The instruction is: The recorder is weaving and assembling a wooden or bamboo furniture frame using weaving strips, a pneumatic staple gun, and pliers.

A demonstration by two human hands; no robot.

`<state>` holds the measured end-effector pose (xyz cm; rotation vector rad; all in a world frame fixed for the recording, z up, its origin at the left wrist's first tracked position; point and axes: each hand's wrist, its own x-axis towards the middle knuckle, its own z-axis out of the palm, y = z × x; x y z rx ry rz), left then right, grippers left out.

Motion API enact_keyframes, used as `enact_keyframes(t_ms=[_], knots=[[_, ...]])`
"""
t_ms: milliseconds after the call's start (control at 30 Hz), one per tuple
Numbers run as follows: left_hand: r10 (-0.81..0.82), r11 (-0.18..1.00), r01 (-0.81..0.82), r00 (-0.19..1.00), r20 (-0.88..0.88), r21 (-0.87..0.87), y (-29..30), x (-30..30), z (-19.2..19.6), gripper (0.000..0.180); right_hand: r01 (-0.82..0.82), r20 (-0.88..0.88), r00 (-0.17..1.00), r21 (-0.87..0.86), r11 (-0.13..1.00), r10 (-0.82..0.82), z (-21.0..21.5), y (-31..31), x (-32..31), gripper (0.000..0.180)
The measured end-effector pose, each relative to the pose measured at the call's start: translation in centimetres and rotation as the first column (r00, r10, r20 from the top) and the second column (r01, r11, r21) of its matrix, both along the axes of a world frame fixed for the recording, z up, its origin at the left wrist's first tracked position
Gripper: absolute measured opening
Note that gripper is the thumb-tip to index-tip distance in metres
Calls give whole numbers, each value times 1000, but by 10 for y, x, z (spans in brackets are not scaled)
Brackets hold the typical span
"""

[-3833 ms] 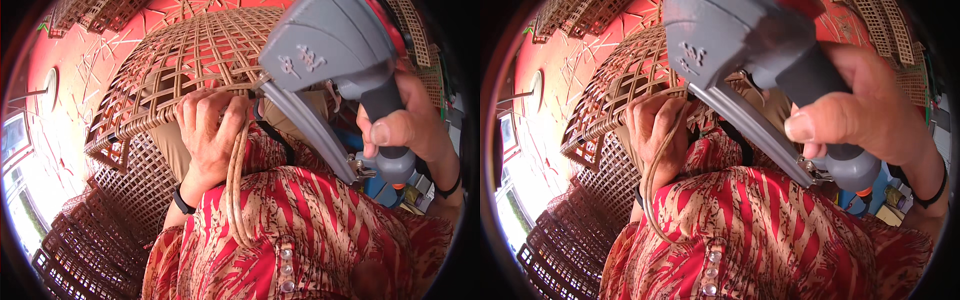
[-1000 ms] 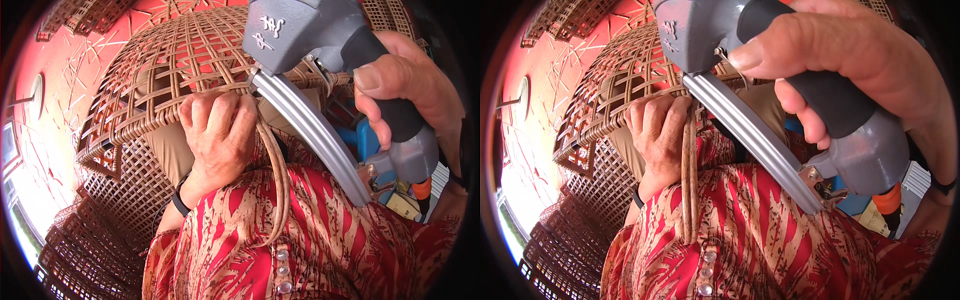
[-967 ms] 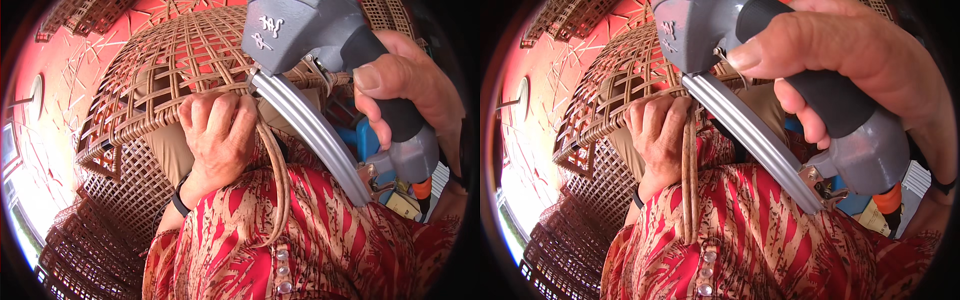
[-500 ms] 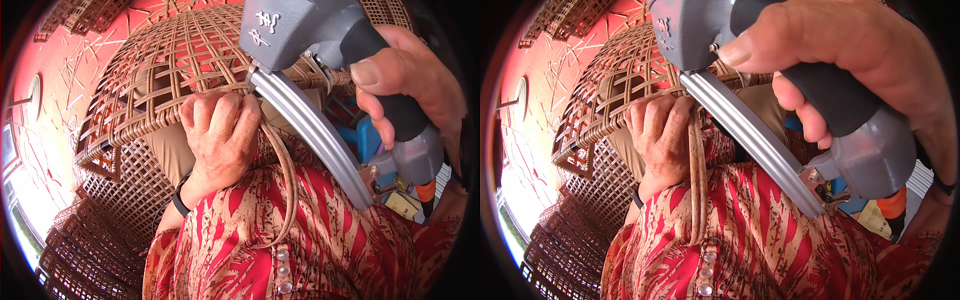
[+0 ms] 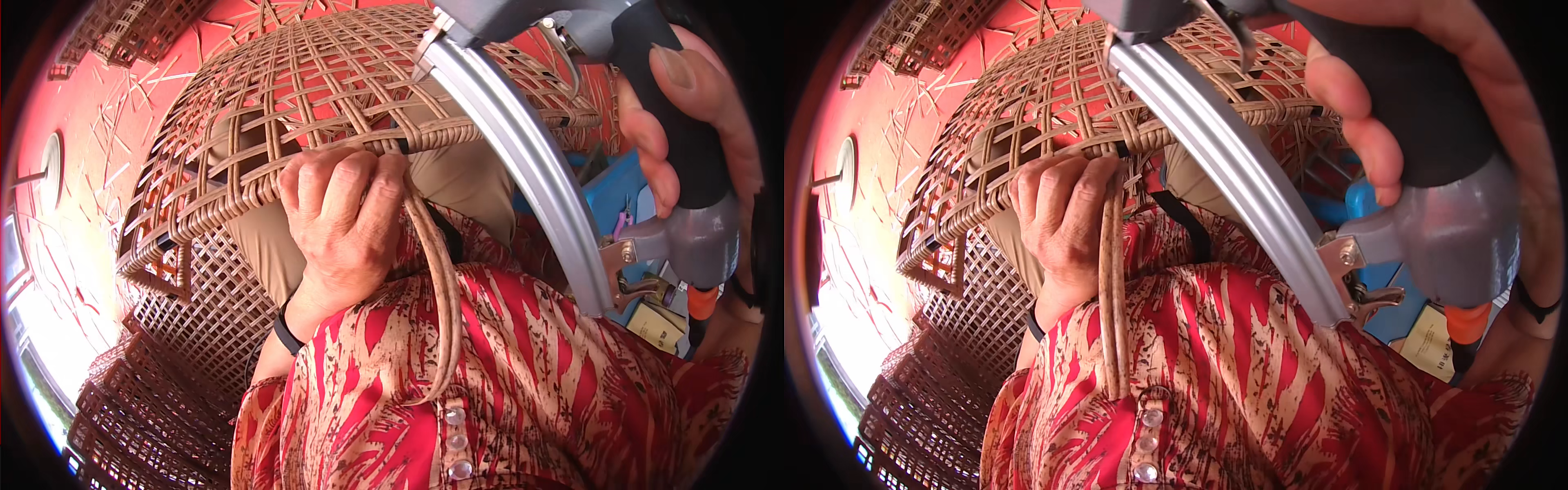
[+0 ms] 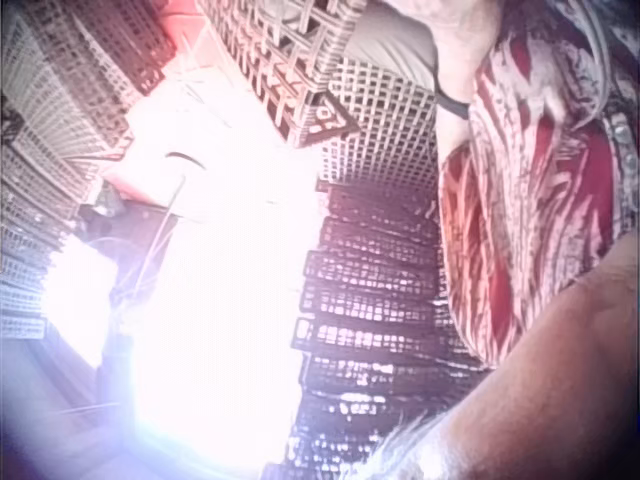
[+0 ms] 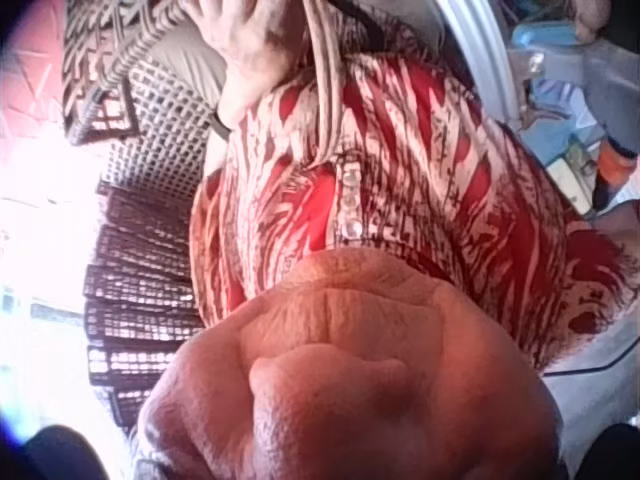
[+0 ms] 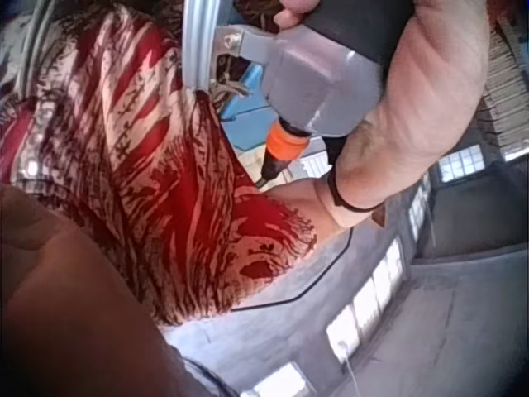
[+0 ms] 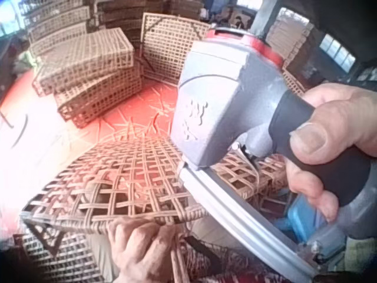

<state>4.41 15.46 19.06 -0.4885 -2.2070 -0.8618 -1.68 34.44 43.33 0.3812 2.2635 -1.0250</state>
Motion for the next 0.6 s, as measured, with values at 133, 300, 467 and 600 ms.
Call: enact_keyframes(t_ms=[133, 300, 467, 600], knots=[[6, 1000, -6, 1000, -13, 11, -1, -2, 0, 29, 38, -46, 998, -5, 999, -39, -1, 0, 9, 51], [-5, 1000, 5, 1000, -15, 23, -2, -5, -2, 29, 55, -54, 997, -8, 998, -56, -2, 2, 10, 55], [-19, 999, 20, 999, -28, 33, -1, -7, -4, 30, 112, -38, 993, 59, 992, -110, -4, -12, 11, 62], [-26, 999, 27, 1000, -16, 39, -1, -5, -2, 31, 120, 36, 992, 20, 993, -121, -9, -21, 2, 64]])
